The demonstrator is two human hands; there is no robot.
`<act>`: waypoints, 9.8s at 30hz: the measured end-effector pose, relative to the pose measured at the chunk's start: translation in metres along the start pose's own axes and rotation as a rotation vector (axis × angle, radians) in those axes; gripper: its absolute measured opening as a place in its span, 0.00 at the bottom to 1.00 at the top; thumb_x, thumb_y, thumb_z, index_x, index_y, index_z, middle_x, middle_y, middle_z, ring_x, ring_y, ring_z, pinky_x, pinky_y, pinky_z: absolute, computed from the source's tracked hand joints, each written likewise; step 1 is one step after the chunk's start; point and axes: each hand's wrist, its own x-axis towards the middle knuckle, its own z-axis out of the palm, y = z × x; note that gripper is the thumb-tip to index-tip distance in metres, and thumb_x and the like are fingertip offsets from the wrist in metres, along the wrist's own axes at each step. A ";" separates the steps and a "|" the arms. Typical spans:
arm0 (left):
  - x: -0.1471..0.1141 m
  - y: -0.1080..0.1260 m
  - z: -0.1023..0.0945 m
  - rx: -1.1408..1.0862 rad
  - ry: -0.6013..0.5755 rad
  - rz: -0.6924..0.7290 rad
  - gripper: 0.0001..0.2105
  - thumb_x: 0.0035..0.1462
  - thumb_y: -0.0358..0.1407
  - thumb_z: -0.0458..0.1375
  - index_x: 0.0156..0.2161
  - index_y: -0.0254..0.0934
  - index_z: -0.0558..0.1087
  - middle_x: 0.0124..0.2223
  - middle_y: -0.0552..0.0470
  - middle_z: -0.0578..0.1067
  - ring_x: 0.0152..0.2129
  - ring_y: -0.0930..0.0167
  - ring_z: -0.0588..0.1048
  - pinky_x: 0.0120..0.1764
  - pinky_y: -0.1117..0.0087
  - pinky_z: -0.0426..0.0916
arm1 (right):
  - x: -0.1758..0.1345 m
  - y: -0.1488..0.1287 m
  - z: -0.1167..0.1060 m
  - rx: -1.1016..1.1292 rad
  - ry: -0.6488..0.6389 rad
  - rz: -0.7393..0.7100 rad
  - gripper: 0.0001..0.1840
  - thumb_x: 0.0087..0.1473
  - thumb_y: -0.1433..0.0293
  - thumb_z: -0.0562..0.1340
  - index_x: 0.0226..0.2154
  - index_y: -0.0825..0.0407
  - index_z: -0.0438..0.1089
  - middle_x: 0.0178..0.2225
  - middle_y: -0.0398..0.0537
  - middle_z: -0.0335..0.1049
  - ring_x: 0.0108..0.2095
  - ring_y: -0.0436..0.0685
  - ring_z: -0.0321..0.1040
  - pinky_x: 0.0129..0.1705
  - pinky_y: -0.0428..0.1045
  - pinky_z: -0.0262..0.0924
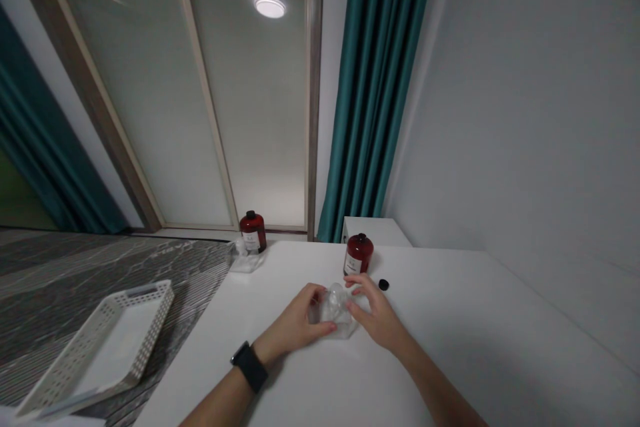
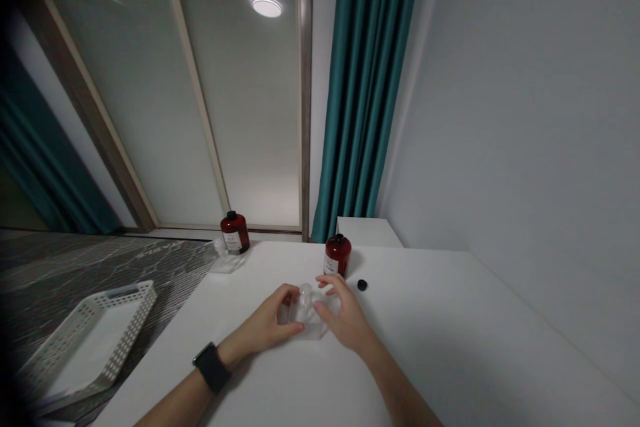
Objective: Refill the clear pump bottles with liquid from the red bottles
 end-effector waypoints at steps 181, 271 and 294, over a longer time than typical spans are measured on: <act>-0.003 0.010 -0.010 0.063 -0.056 0.084 0.21 0.52 0.32 0.65 0.51 0.38 0.66 0.47 0.48 0.71 0.43 0.64 0.70 0.47 0.64 0.66 | 0.005 -0.004 0.017 0.307 0.378 0.044 0.33 0.61 0.59 0.60 0.64 0.47 0.49 0.44 0.51 0.75 0.37 0.56 0.73 0.42 0.52 0.68; -0.001 0.010 -0.010 0.111 -0.044 0.091 0.20 0.54 0.33 0.62 0.52 0.38 0.66 0.48 0.46 0.72 0.44 0.63 0.71 0.47 0.61 0.68 | 0.008 0.016 -0.002 0.286 0.272 0.206 0.21 0.60 0.55 0.57 0.47 0.52 0.70 0.32 0.50 0.79 0.31 0.57 0.74 0.38 0.53 0.68; 0.000 0.006 -0.012 0.037 -0.050 0.065 0.22 0.53 0.31 0.62 0.53 0.39 0.66 0.50 0.46 0.73 0.49 0.61 0.71 0.50 0.59 0.67 | 0.017 0.029 -0.009 -0.095 0.580 0.011 0.17 0.59 0.67 0.55 0.50 0.50 0.66 0.47 0.54 0.68 0.47 0.61 0.66 0.46 0.56 0.63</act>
